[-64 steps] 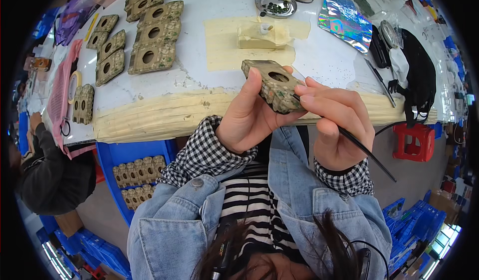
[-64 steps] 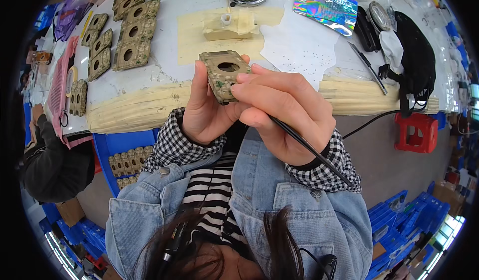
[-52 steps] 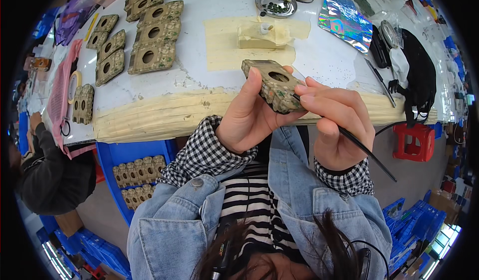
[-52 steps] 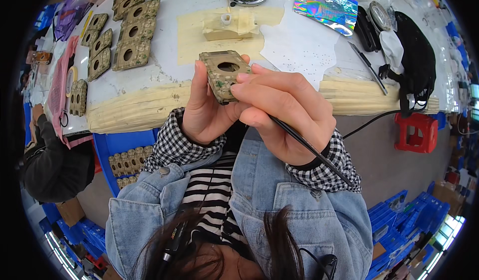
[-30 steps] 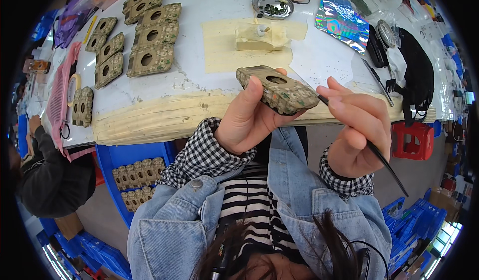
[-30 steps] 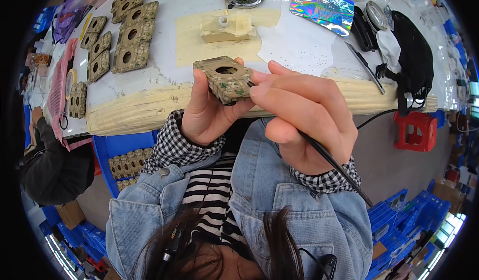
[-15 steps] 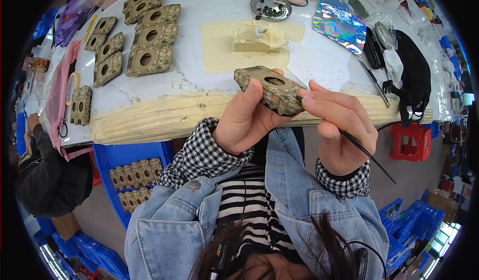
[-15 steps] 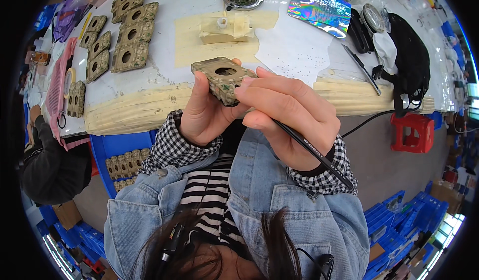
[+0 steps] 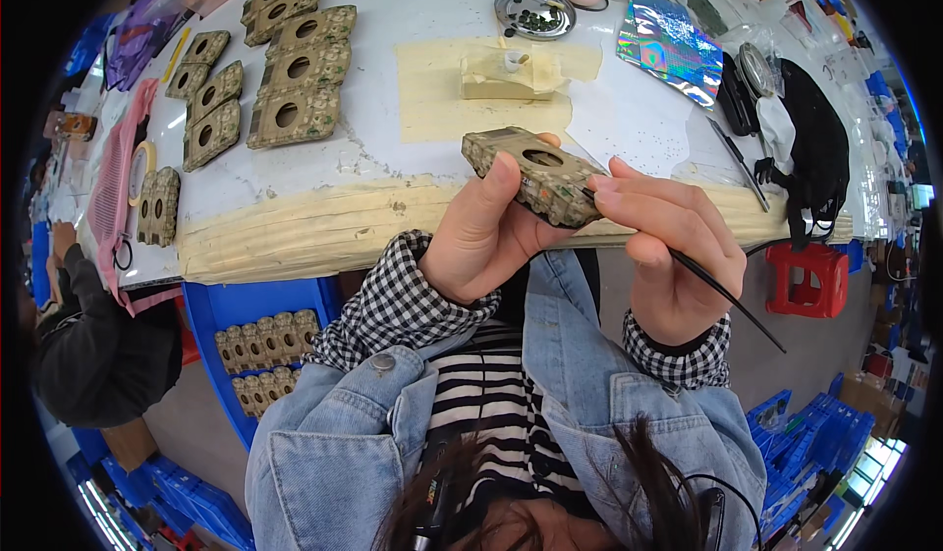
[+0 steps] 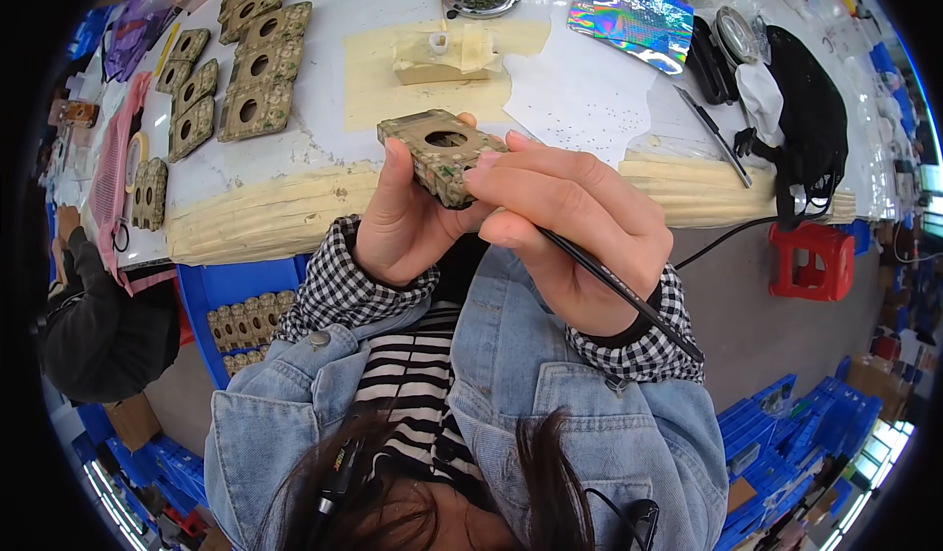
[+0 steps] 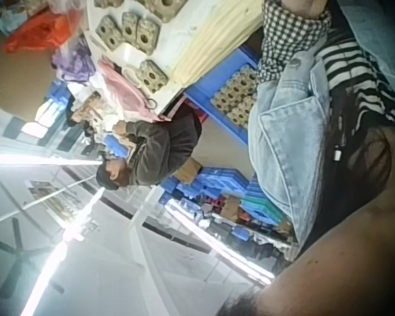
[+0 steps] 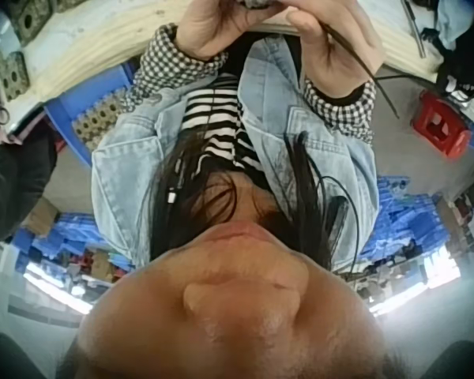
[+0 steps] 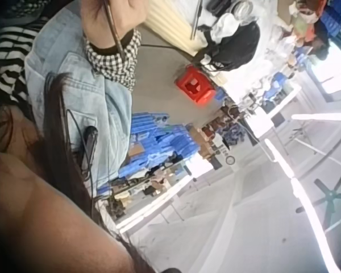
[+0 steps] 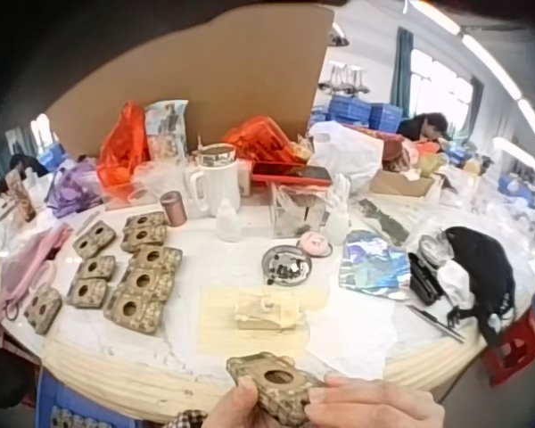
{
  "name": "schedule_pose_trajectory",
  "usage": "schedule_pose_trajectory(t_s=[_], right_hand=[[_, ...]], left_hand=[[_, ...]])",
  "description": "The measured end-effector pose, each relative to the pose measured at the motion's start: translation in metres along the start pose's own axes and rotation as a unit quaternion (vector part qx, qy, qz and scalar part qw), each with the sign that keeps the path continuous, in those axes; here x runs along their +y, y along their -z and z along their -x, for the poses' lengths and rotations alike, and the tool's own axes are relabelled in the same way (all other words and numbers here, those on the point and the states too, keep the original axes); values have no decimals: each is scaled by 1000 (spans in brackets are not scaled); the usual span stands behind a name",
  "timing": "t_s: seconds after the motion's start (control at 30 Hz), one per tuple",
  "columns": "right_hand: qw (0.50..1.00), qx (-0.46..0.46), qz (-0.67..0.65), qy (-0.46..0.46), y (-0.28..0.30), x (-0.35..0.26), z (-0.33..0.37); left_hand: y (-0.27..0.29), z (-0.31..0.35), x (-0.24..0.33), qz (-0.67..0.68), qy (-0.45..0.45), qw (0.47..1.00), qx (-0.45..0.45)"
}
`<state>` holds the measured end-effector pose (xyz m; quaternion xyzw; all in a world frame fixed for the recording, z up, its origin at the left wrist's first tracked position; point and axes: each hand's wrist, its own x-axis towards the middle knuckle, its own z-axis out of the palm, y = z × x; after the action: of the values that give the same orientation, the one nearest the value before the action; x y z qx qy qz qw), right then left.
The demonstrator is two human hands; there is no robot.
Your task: Decorating and detailing small toy tank models at a factory workbench.
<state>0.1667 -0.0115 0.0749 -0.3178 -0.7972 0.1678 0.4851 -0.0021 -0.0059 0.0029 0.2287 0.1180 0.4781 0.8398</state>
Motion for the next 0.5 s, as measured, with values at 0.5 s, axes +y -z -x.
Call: schedule_pose_trajectory(t_s=[0.5], right_hand=[[1000, -5, 3, -1, 1, -1, -1]], left_hand=[[-2, 0, 0, -1, -1, 1000, 3]])
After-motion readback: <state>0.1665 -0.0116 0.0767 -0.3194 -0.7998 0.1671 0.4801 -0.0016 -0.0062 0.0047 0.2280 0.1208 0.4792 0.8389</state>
